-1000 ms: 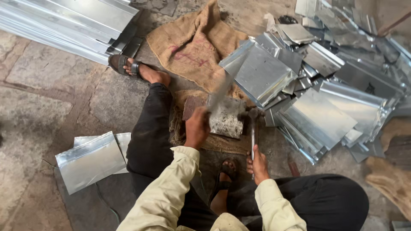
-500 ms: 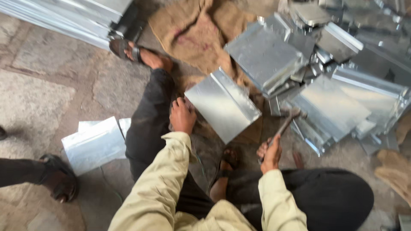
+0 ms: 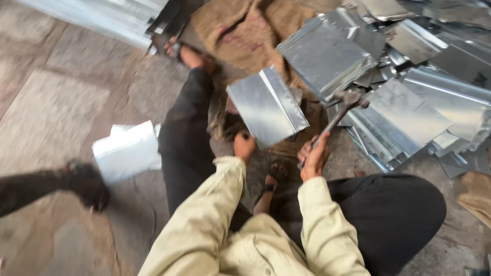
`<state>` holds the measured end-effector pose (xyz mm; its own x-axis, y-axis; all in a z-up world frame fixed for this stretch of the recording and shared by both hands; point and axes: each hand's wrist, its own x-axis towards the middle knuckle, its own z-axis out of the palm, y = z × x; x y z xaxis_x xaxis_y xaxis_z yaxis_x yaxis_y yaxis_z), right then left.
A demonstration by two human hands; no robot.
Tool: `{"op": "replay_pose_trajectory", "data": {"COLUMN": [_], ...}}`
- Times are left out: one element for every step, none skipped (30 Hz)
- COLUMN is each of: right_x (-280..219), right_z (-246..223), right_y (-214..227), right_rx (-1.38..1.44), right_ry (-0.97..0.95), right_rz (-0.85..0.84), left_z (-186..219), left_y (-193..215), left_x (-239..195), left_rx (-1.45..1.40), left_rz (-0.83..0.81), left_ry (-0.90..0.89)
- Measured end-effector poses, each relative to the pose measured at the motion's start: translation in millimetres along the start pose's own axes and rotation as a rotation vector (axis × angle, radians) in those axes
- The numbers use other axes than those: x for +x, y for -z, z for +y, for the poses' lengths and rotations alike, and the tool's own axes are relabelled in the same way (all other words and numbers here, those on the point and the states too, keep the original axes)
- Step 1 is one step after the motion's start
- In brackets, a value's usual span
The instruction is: The person hammers metal sheets on a stone block using a hammer, setting aside finished pieces and picking up new ones from a pile.
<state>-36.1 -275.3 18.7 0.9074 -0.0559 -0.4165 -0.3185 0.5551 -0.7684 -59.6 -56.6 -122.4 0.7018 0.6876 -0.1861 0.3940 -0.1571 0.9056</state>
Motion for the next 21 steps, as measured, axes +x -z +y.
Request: {"op": "replay_pose_trajectory", "data": {"right_x": [-2, -2, -1, -4, -4, -3, -4, -6, -7, -7, -4, -3, -5, -8, -13, -18, -22, -26, -29, -32, -33], "right_z": [-4, -9, -12, -14, -19, -22, -22, -18, -16, -15, -12, -10, -7, -6, -7, -7, -8, -9, -10, -10, -10], "right_y": [-3, -6, -12, -12, -12, -14, -12, -12, -8, -5, -7, -10, -9, -8, -6, -6, -7, -9, -8, -7, -8], "right_rx": [0.023, 0.047, 0.092, 0.078, 0.079, 0.081, 0.078, 0.075, 0.055, 0.068, 0.084, 0.1, 0.081, 0.063, 0.042, 0.03, 0.014, -0.001, -0.024, -0.046, -0.064], "right_ry": [0.0, -0.001, 0.012, 0.001, 0.006, 0.011, 0.02, 0.028, 0.029, 0.02, 0.007, -0.006, -0.006, -0.006, -0.004, -0.018, -0.027, -0.035, -0.036, -0.037, -0.041], "right_rz": [-0.011, -0.021, -0.03, -0.047, -0.055, -0.064, -0.066, -0.068, -0.074, -0.081, -0.095, -0.11, -0.112, -0.115, -0.111, -0.111, -0.109, -0.106, -0.104, -0.101, -0.104], "left_z": [4, 10, 16, 19, 24, 27, 31, 34, 34, 34, 38, 43, 44, 45, 46, 45, 43, 39, 32, 31, 33], "left_y": [6, 12, 18, 22, 24, 23, 17, 11, 0, -10, -15, -17, -19, -23, -31, -35, -37, -33, -29, -24, -16], "left_x": [-1, 1, 0, -4, 1, 2, -7, -14, -29, -42, -45, -43, -45, -48, -53, -54, -48, -37, -28, -12, 5], "left_rx": [-0.033, -0.045, -0.06, -0.085, -0.101, -0.128, -0.186, -0.243, -0.351, -0.308, -0.26, -0.267, -0.263, -0.427, -0.589, -0.75, -0.775, -0.798, -0.821, -0.831, -0.837], "left_rz": [0.069, 0.132, 0.193, 0.254, 0.299, 0.348, 0.379, 0.409, 0.431, 0.541, 0.65, 0.365, 0.062, 0.089, 0.11, 0.131, 0.217, 0.303, 0.39, 0.416, 0.442], "left_ry": [0.087, 0.14, 0.172, 0.197, 0.202, 0.21, 0.266, 0.32, 0.448, 0.265, 0.075, 0.347, 0.606, 0.562, 0.518, 0.47, 0.387, 0.302, 0.221, 0.367, 0.509]}}
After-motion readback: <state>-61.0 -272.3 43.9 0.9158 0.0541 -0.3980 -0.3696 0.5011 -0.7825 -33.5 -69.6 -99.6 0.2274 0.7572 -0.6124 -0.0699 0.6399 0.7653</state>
